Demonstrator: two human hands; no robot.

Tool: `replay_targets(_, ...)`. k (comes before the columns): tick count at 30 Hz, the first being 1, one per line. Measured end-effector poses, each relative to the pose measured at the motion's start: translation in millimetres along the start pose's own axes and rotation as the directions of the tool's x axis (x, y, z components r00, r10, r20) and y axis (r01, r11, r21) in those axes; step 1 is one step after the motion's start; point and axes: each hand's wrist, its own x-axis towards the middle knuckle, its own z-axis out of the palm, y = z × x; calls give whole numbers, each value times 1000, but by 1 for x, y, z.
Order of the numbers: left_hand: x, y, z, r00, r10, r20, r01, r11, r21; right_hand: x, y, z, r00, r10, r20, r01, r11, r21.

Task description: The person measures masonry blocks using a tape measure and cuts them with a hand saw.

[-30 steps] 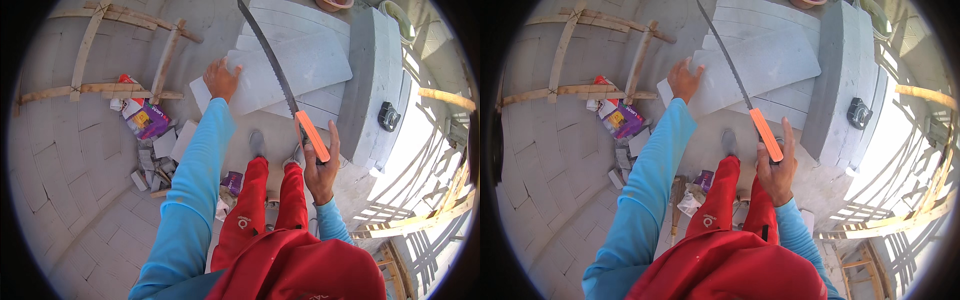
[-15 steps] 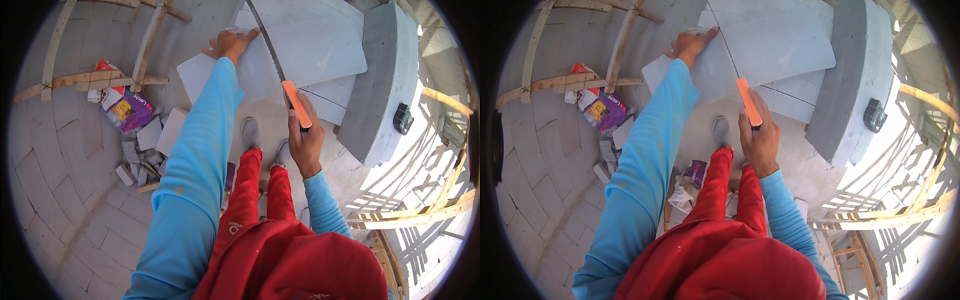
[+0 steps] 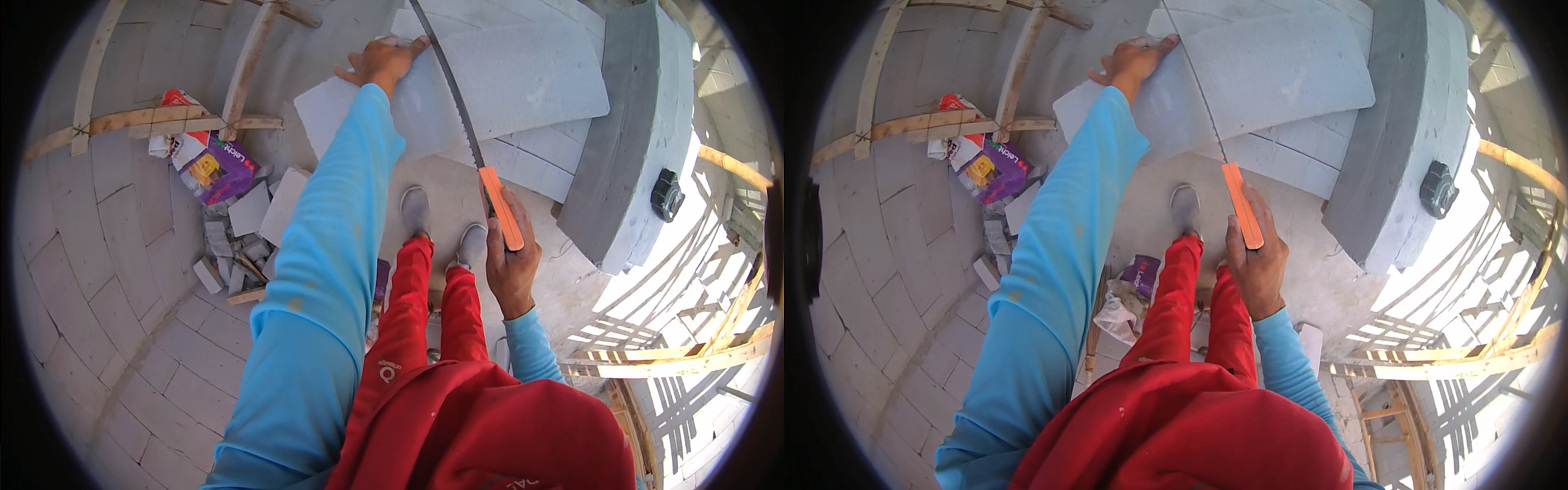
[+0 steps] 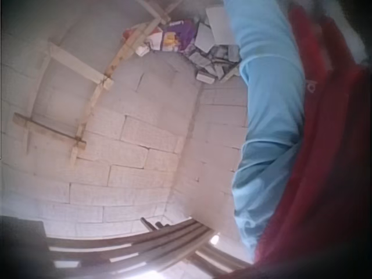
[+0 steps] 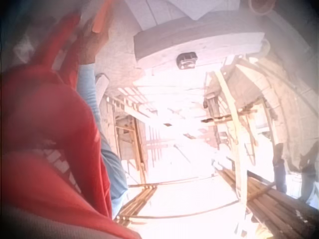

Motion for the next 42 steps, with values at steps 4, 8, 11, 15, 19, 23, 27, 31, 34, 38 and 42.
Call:
replay_targets(4,-1,2,-1,1000,16,27,-16,1000,-9,-37,4,-12,999,-43,-29,42,998,-44)
replay_targets(8,5,-6,7,999,42,-5,-42,999,-7,13,4,15,999,-39,-36,39,999,-10)
replay_targets(11,6,-8,6,999,41,-20,-41,999,-2,18,1,19,1000,-14,-9,15,1000,22)
replay_targets(15,-1,0,2,998,44,53,-45,999,5,-55,15,-14,996,84,13,-84,996,3)
replay_targets(19,2,-6,10,997,75,-32,-73,996,44,-72,35,-14,998,-41,-46,39,999,-36)
replay_targets(23,4,-14,11,994,111,-9,-110,989,101,-17,34,9,995,-83,-50,83,997,-8)
replay_targets(27,-5,-43,33,940,287,-186,-249,947,203,-11,43,17,988,-130,-83,133,991,27)
replay_targets(31,-28,-41,39,940,320,-118,-284,926,248,-18,42,9,999,-46,-13,47,996,70)
replay_targets(34,-23,-44,37,933,341,-118,-303,919,254,-26,49,6,997,-71,-32,74,992,99)
replay_targets(38,-22,-42,36,951,298,-87,-266,926,268,-64,61,-13,997,-81,-20,82,995,51)
replay_targets(42,-20,-42,38,950,303,-75,-272,922,275,-73,64,-21,998,-64,11,63,996,70)
